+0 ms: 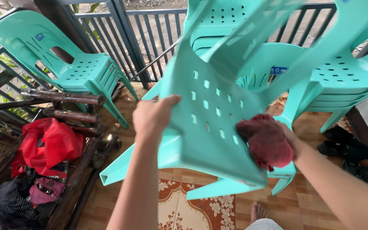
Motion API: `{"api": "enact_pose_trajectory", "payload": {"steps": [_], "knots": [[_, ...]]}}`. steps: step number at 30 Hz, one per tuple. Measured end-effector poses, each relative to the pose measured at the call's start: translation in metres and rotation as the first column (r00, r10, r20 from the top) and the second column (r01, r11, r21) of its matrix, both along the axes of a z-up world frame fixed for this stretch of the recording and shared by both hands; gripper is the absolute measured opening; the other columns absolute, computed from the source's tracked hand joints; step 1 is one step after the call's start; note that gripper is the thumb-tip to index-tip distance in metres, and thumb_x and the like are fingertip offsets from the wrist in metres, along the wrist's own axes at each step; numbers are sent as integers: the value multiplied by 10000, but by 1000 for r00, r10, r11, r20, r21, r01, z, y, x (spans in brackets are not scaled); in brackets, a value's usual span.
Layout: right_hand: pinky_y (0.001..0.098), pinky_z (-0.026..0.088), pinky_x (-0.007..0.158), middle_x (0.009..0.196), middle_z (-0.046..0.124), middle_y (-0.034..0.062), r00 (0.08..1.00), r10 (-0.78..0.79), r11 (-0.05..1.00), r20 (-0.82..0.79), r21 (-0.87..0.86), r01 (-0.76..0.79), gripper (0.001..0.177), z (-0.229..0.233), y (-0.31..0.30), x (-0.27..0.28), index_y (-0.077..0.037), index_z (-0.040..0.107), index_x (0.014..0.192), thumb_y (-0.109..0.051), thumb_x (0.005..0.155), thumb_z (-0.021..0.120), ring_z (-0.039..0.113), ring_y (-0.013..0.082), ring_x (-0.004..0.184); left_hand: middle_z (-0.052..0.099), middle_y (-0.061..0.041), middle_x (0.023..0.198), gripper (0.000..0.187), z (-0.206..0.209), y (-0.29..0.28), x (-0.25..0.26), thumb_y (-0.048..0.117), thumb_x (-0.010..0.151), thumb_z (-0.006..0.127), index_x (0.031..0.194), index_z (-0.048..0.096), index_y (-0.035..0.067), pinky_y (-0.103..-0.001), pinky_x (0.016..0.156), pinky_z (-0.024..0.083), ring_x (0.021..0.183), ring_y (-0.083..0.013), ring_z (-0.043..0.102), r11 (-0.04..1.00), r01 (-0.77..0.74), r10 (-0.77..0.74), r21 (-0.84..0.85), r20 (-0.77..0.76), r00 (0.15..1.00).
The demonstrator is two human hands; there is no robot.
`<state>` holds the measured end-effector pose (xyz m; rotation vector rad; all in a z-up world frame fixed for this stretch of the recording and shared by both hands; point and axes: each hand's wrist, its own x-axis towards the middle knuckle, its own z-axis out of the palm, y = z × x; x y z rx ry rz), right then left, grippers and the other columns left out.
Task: The person wipes the surfaces of stacked teal plastic chairs using a pink cloth. They lift and rotate individual chairs to clean the seat, backrest, and legs, then place them back in the stack.
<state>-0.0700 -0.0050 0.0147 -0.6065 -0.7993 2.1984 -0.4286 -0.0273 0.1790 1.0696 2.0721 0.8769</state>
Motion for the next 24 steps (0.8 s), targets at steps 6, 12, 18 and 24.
{"api": "enact_pose_trajectory", "payload": {"steps": [6, 12, 18, 24], "knots": [[417, 539, 809, 1128, 669, 140, 958, -119, 993, 260, 20, 118, 381, -55, -7, 42, -21, 654, 1244, -224, 969, 488, 671, 268, 930, 765, -125, 987, 531, -26, 40, 82, 480, 621, 762, 1034, 797, 147, -451, 868, 522, 964, -332, 703, 993, 110, -105, 45, -97, 990], [451, 578, 809, 1104, 690, 181, 898, -205, 850, 390, -384, 361, 362, -112, 5, 115, -18, 665, 1134, -289, 927, 543, 705, 305, 909, 748, -209, 955, 582, -65, 63, 171, 521, 667, 789, 922, 766, -1, -483, 879, 552, 956, -388, 714, 978, 92, -128, -188, -189, 974], [479, 565, 865, 1156, 714, 147, 874, -160, 895, 459, -307, 325, 330, -74, 52, 152, -74, 639, 1151, -222, 865, 565, 717, 284, 981, 734, -220, 881, 495, -103, 51, 244, 444, 681, 786, 878, 706, -3, -509, 811, 557, 884, -411, 713, 968, 108, -141, -226, -133, 981], [425, 553, 847, 1111, 689, 99, 822, -237, 938, 518, -96, 332, 319, 5, 127, 165, -102, 640, 1163, -314, 925, 653, 691, 240, 974, 738, -199, 825, 450, -123, 46, 279, 427, 734, 747, 838, 639, 2, -506, 751, 571, 808, -396, 725, 937, 144, -188, -319, -112, 976]]}}
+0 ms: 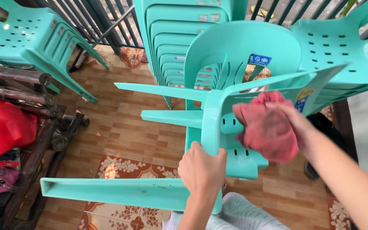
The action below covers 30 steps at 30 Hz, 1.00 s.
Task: The person wipes the surfaces of stacked teal plastic chairs using a pink cloth. They lift and rotate individual chairs to clean the seat, backrest, and legs, then place them back in the stack.
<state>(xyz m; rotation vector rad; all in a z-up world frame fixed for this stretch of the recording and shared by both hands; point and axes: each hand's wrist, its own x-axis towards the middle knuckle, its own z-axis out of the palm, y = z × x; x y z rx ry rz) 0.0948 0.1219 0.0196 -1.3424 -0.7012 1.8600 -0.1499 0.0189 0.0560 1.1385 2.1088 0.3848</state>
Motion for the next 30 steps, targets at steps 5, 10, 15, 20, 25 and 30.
{"api": "enact_pose_trajectory", "payload": {"steps": [5, 10, 15, 20, 25, 30], "knots": [[387, 588, 857, 1096, 754, 54, 918, -233, 953, 321, -112, 281, 312, 2, 22, -65, -97, 679, 1118, -290, 874, 706, 727, 199, 966, 712, -245, 904, 614, -16, 7, 0, 576, 936, 574, 874, 681, -26, -491, 856, 515, 920, -415, 683, 996, -27, 47, -88, 229, 972], [328, 570, 850, 1113, 747, 57, 920, -199, 893, 337, 450, 28, 445, 7, -60, -118, -31, 671, 1216, -168, 807, 781, 703, 145, 963, 718, -216, 1109, 526, -54, 30, -9, 442, 1010, 417, 1166, 638, -9, -431, 964, 495, 1066, -378, 660, 982, -186, 132, 23, 622, 772], [360, 587, 763, 904, 757, 113, 698, -261, 653, 667, 654, -381, 445, 30, -36, -123, -33, 694, 1144, -179, 734, 784, 757, 204, 796, 585, -22, 1454, 573, -70, 30, -7, 417, 1039, 343, 1510, 436, 105, -335, 1104, 415, 1323, -169, 562, 970, -245, 131, -15, 875, 467], [500, 568, 749, 852, 735, 204, 292, -346, 651, 892, 452, -610, 465, 40, 82, -133, -69, 729, 1119, -280, 713, 817, 715, 411, 826, 631, -218, 1134, 560, -55, 32, -12, 475, 1063, 346, 1190, 562, -26, -438, 972, 466, 1081, -361, 570, 996, -86, 80, -27, 698, 711], [521, 562, 798, 925, 724, 241, -34, -75, 676, 997, 26, -736, 716, 44, 109, -165, -39, 640, 1201, -368, 609, 872, 702, 434, 897, 662, -290, 970, 516, -58, 53, -2, 455, 1027, 392, 994, 548, -35, -505, 874, 477, 946, -471, 603, 995, -101, 71, 14, 622, 780], [491, 565, 861, 965, 722, 267, -169, 106, 475, 980, -199, -857, 794, 61, 98, -172, 2, 595, 1237, -354, 584, 872, 697, 441, 959, 662, -316, 1022, 331, -62, 66, -7, 259, 944, 547, 961, 582, -70, -530, 875, 474, 998, -481, 625, 981, -42, -65, 187, 527, 848]]}}
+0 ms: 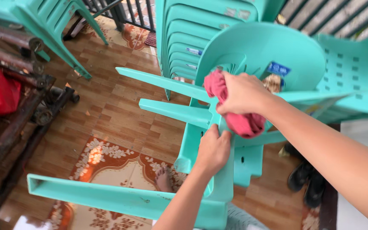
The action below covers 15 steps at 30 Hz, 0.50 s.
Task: The person wipes the surfaces of stacked teal plastic chairs using a pink cloth. They lift and rotate individual chairs to clean the seat, backrest, and legs, then place them back in the stack.
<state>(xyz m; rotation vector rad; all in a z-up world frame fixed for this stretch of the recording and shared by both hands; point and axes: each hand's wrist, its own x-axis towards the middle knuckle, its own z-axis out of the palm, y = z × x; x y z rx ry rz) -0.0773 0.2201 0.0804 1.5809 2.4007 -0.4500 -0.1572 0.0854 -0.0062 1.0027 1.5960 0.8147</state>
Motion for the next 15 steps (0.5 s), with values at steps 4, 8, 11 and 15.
{"api": "enact_pose_trajectory", "payload": {"steps": [4, 8, 11, 15], "knots": [[485, 551, 875, 982, 743, 226, 1000, -25, 996, -19, -85, 23, 795, 31, -22, -7, -140, 617, 1319, -307, 578, 852, 701, 415, 984, 700, -238, 967, 201, 17, -17, -51, 126, 785, 662, 927, 698, -11, -486, 853, 486, 956, -414, 637, 915, -134, 242, 382, -252, 937], [391, 589, 838, 996, 768, 126, 938, 83, 947, -336, -265, -179, 789, 57, -66, -38, -105, 658, 1255, -279, 516, 872, 768, 278, 907, 656, -158, 1071, 139, 15, -92, -150, 43, 885, 644, 1017, 657, 1, -432, 915, 479, 1032, -322, 607, 520, -475, 829, 710, -285, 481], [330, 645, 837, 1007, 803, 28, 770, 247, 675, -588, -466, -572, 554, 64, -111, -61, -150, 773, 1203, -202, 652, 753, 773, 188, 914, 612, -228, 1225, 279, 13, -165, -211, 166, 1042, 638, 1237, 584, -26, -468, 978, 444, 1136, -371, 558, 394, -731, 807, 557, -590, -15], [466, 489, 731, 915, 675, 105, 377, 885, 411, -273, 80, -908, 330, 35, -180, -89, -110, 696, 981, -133, 656, 752, 648, 310, 905, 694, -96, 1208, 448, -8, -208, -213, 431, 1057, 318, 1246, 578, 118, -445, 937, 490, 1047, -264, 626, 260, -898, 957, -355, 215, 193]]}}
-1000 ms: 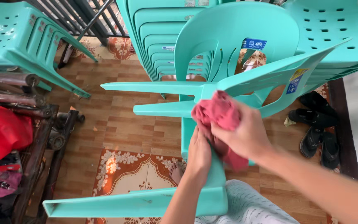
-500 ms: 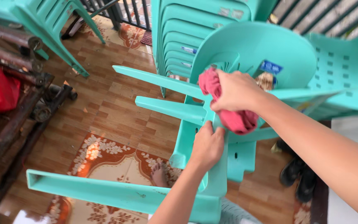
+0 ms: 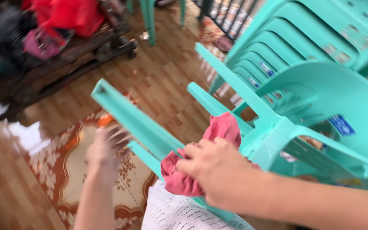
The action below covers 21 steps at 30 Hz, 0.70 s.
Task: The person wipes the surfaces of stacked teal plastic chairs using a pink cloth. They lift and rotate individual chairs to clean the seat, backrest, and legs, then place them back in the stack.
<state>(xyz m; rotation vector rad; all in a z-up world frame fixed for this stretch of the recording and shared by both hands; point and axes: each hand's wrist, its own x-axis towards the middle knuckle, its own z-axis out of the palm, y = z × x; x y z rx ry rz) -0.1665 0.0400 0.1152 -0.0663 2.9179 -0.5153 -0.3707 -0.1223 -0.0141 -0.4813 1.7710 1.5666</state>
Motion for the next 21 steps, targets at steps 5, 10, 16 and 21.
{"api": "enact_pose_trajectory", "payload": {"steps": [5, 10, 16, 21], "knots": [[458, 467, 710, 904, 662, 133, 952, 301, 894, -52, 364, -263, 276, -26, -32, -15, -65, 658, 908, -178, 671, 744, 621, 319, 939, 727, -81, 1100, 469, -49, 33, 18, 408, 1070, 364, 1165, 639, 39, -439, 919, 568, 1010, -232, 687, 902, -1, 3, 432, -3, 1000], [495, 471, 722, 887, 695, 142, 962, 272, 872, 18, 418, -254, 348, -41, -24, -65, -60, 669, 963, -148, 634, 739, 635, 340, 931, 741, -95, 1037, 486, -69, 44, 9, 416, 1078, 374, 1123, 675, 37, -429, 883, 565, 931, -221, 712, 786, -2, 5, 618, -4, 1000], [478, 519, 747, 876, 720, 147, 940, 328, 865, -89, 427, -262, 338, -58, -20, -152, -70, 718, 836, -251, 571, 824, 668, 335, 926, 713, -77, 982, 328, -106, 38, 3, 352, 1125, 480, 1075, 667, 87, -368, 738, 558, 861, -201, 679, 506, 138, -87, 852, -109, 990], [467, 562, 648, 799, 723, 181, 904, 352, 867, -244, 449, -216, 211, -84, -5, -215, -82, 742, 734, -146, 539, 788, 718, 364, 815, 721, 42, 990, 302, -88, 57, -4, 469, 1013, 478, 1046, 661, 232, -327, 731, 551, 874, -115, 682, 692, -85, -1, 717, 119, 993]]}}
